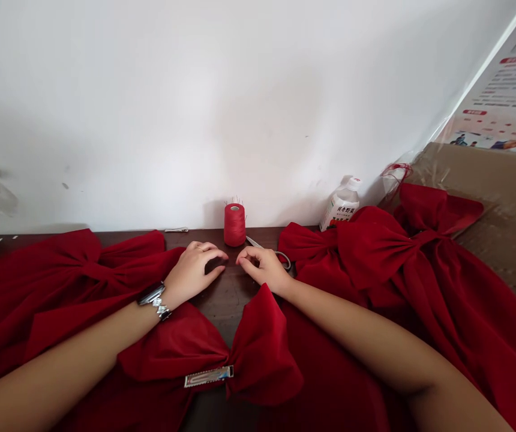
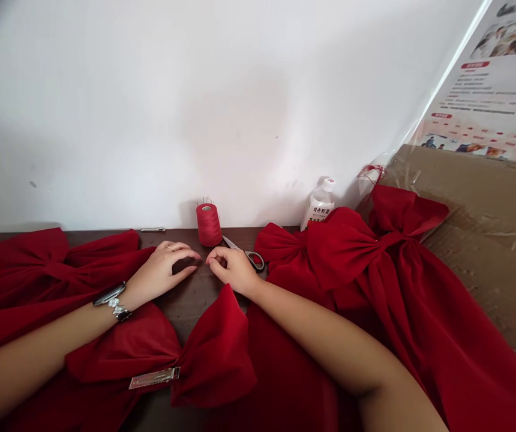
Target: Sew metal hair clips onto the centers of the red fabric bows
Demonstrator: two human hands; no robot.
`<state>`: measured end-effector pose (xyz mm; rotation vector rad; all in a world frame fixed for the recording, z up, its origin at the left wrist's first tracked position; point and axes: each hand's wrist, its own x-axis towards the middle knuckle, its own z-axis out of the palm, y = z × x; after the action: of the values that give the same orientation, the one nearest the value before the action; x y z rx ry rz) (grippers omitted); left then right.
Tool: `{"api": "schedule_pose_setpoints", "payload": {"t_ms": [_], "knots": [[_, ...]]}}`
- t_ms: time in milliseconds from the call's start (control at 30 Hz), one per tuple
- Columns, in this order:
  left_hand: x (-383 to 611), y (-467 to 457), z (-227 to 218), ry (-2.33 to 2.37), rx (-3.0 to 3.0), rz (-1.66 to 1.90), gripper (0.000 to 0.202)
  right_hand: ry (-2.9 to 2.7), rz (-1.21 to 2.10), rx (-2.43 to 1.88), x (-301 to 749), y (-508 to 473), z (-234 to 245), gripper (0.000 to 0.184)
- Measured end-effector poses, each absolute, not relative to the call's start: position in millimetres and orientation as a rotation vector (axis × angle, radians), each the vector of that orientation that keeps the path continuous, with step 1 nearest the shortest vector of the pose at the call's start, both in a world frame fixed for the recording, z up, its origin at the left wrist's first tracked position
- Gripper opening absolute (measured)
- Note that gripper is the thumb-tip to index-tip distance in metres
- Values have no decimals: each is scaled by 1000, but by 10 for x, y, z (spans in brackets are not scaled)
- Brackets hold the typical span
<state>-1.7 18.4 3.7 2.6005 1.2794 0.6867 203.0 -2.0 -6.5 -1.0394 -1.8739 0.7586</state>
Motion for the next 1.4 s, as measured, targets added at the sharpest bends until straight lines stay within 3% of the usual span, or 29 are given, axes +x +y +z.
{"api": "schedule_pose_setpoints", "payload": {"t_ms": [300,733,867,1033,1133,1400], "knots": [[-13,228,-37,1180,2517,682,20,-1935,796,-975,2037,-24,-84,15],[24,162,77,1199,2170,962,23,-1840,747,-967,2052,-29,-97,13],[42,124,96,1140,2173,1034,25,-1773,713,-954,2051,-11,-108,22],[51,60,119,1060,2282,987,20,-1999,706,-802,2030,-39,-66,13],[41,67,114,1071,2242,1031,14,-1986,676,-815,2020,-50,-56,19],[1,119,115,1195,2055,1252,23,-1856,579,-930,2037,-50,-58,21]]}}
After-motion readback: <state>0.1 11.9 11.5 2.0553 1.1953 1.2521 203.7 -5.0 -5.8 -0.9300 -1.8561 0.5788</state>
